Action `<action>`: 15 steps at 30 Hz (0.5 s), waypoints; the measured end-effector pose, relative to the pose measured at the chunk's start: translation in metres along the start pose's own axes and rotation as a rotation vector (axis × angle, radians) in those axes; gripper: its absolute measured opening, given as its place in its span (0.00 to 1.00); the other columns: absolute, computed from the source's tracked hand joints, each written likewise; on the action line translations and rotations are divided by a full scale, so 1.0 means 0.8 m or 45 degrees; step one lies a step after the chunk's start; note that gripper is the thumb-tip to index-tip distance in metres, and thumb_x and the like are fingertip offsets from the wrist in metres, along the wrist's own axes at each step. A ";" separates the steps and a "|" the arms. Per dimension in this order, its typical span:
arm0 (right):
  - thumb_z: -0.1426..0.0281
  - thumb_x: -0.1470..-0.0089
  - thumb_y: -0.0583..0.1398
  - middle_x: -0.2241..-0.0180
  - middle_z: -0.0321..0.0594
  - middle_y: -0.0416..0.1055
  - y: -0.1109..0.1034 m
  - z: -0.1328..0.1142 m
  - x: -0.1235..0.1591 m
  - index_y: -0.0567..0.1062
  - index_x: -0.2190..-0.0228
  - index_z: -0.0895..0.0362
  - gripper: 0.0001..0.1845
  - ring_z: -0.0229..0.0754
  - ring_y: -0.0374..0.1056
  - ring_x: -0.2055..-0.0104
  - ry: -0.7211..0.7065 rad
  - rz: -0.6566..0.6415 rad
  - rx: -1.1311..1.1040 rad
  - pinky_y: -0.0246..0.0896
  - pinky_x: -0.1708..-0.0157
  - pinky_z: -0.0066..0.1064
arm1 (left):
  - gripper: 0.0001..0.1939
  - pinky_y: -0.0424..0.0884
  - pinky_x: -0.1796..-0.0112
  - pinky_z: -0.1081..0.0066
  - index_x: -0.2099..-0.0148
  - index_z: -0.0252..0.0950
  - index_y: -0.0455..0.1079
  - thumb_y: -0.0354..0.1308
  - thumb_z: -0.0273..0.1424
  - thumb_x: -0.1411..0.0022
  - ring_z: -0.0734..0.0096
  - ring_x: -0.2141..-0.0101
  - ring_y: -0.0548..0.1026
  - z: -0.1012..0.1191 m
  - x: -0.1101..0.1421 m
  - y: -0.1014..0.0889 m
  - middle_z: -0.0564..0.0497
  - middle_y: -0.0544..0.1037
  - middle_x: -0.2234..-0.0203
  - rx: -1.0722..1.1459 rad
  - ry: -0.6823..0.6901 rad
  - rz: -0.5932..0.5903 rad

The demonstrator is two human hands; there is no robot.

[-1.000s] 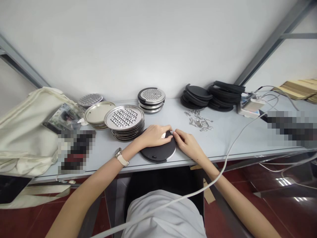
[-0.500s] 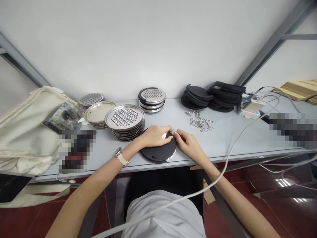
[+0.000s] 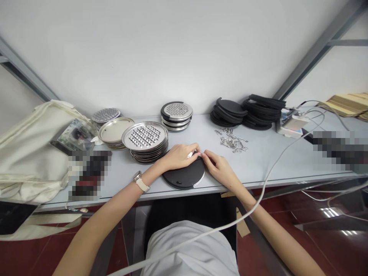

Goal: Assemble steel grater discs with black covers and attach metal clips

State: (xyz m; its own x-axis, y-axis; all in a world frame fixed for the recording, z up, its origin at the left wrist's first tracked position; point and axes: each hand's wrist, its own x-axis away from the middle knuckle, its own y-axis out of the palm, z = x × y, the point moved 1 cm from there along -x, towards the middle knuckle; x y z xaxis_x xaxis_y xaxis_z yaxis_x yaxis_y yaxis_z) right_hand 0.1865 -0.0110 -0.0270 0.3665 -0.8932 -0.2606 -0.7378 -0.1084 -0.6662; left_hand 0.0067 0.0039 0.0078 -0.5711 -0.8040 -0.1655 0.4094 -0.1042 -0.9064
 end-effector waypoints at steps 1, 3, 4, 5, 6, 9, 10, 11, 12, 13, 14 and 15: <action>0.63 0.36 0.47 0.82 0.30 0.57 0.000 0.000 0.000 0.58 0.77 0.54 0.17 0.35 0.55 0.79 -0.009 -0.008 0.001 0.47 0.75 0.27 | 0.13 0.66 0.63 0.70 0.54 0.40 0.66 0.44 0.39 0.32 0.65 0.64 0.76 0.000 0.000 0.000 0.52 0.78 0.64 0.012 0.003 0.005; 0.63 0.36 0.46 0.81 0.31 0.57 0.002 0.000 0.001 0.58 0.76 0.54 0.17 0.36 0.55 0.79 -0.022 -0.021 0.018 0.48 0.75 0.27 | 0.12 0.66 0.63 0.70 0.55 0.41 0.66 0.44 0.38 0.32 0.66 0.64 0.75 -0.001 -0.001 0.000 0.53 0.78 0.64 0.034 0.007 0.016; 0.64 0.36 0.46 0.81 0.31 0.58 0.003 0.000 0.003 0.59 0.75 0.54 0.16 0.36 0.55 0.79 -0.025 -0.016 0.036 0.49 0.75 0.27 | 0.11 0.65 0.64 0.71 0.56 0.41 0.66 0.44 0.37 0.32 0.66 0.64 0.75 -0.001 -0.002 0.000 0.53 0.78 0.65 0.043 0.007 0.022; 0.64 0.36 0.47 0.80 0.32 0.59 0.004 -0.001 0.005 0.60 0.74 0.54 0.15 0.37 0.57 0.78 -0.028 0.018 0.068 0.50 0.75 0.28 | 0.11 0.65 0.64 0.71 0.56 0.41 0.66 0.45 0.37 0.32 0.67 0.65 0.75 -0.001 -0.002 0.000 0.54 0.77 0.65 0.048 0.004 0.028; 0.65 0.36 0.47 0.78 0.34 0.61 0.004 -0.004 0.008 0.61 0.72 0.54 0.13 0.38 0.58 0.76 -0.043 0.080 0.117 0.52 0.73 0.29 | 0.11 0.65 0.65 0.71 0.57 0.41 0.66 0.45 0.37 0.32 0.67 0.66 0.75 -0.002 -0.002 0.000 0.54 0.77 0.66 0.047 -0.002 0.034; 0.69 0.38 0.50 0.67 0.44 0.65 0.005 -0.021 0.022 0.64 0.64 0.56 0.05 0.45 0.63 0.65 -0.216 0.377 0.318 0.58 0.63 0.35 | 0.11 0.64 0.67 0.72 0.58 0.41 0.67 0.45 0.37 0.33 0.68 0.68 0.75 -0.003 -0.002 0.001 0.54 0.77 0.68 0.027 -0.012 0.044; 0.70 0.39 0.51 0.65 0.47 0.65 0.005 -0.030 0.027 0.65 0.62 0.56 0.04 0.46 0.63 0.62 -0.315 0.426 0.344 0.59 0.60 0.37 | 0.11 0.63 0.67 0.72 0.58 0.41 0.67 0.45 0.37 0.33 0.68 0.68 0.74 -0.004 -0.002 0.001 0.54 0.77 0.69 0.021 -0.006 0.045; 0.73 0.39 0.51 0.64 0.48 0.65 0.005 -0.040 0.033 0.65 0.61 0.57 0.05 0.46 0.63 0.60 -0.410 0.422 0.321 0.59 0.59 0.37 | 0.11 0.63 0.68 0.72 0.58 0.41 0.67 0.45 0.37 0.33 0.68 0.68 0.74 -0.004 -0.002 0.001 0.54 0.77 0.69 0.021 0.003 0.044; 0.75 0.40 0.51 0.63 0.48 0.65 0.005 -0.050 0.039 0.64 0.60 0.57 0.06 0.46 0.63 0.58 -0.476 0.401 0.288 0.60 0.58 0.37 | 0.11 0.63 0.67 0.72 0.58 0.41 0.67 0.46 0.37 0.33 0.68 0.68 0.74 -0.005 -0.002 0.002 0.54 0.77 0.68 0.023 0.010 0.043; 0.76 0.40 0.51 0.64 0.48 0.66 0.005 -0.060 0.046 0.65 0.60 0.57 0.06 0.46 0.64 0.59 -0.527 0.341 0.265 0.60 0.60 0.37 | 0.11 0.63 0.67 0.72 0.58 0.40 0.67 0.46 0.37 0.33 0.68 0.67 0.75 -0.005 -0.002 0.002 0.54 0.78 0.68 0.028 0.013 0.041; 0.76 0.40 0.51 0.67 0.45 0.66 0.005 -0.069 0.055 0.65 0.62 0.56 0.06 0.45 0.64 0.63 -0.561 0.220 0.262 0.61 0.63 0.35 | 0.11 0.63 0.67 0.72 0.58 0.40 0.68 0.46 0.37 0.33 0.68 0.67 0.75 -0.006 -0.002 0.002 0.54 0.78 0.67 0.034 0.009 0.040; 0.76 0.40 0.51 0.71 0.42 0.66 0.006 -0.075 0.066 0.66 0.65 0.55 0.06 0.43 0.63 0.68 -0.602 0.027 0.254 0.60 0.67 0.34 | 0.11 0.64 0.66 0.72 0.58 0.40 0.68 0.46 0.37 0.33 0.68 0.66 0.75 -0.006 -0.002 0.002 0.54 0.78 0.66 0.038 0.000 0.041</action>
State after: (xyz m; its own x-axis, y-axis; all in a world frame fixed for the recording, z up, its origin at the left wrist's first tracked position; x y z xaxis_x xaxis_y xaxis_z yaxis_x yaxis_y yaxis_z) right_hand 0.1684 -0.0847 -0.0018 0.6031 -0.5941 -0.5323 -0.6421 0.0343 -0.7659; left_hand 0.0047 0.0079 0.0042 -0.5572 -0.8073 -0.1943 0.4488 -0.0959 -0.8885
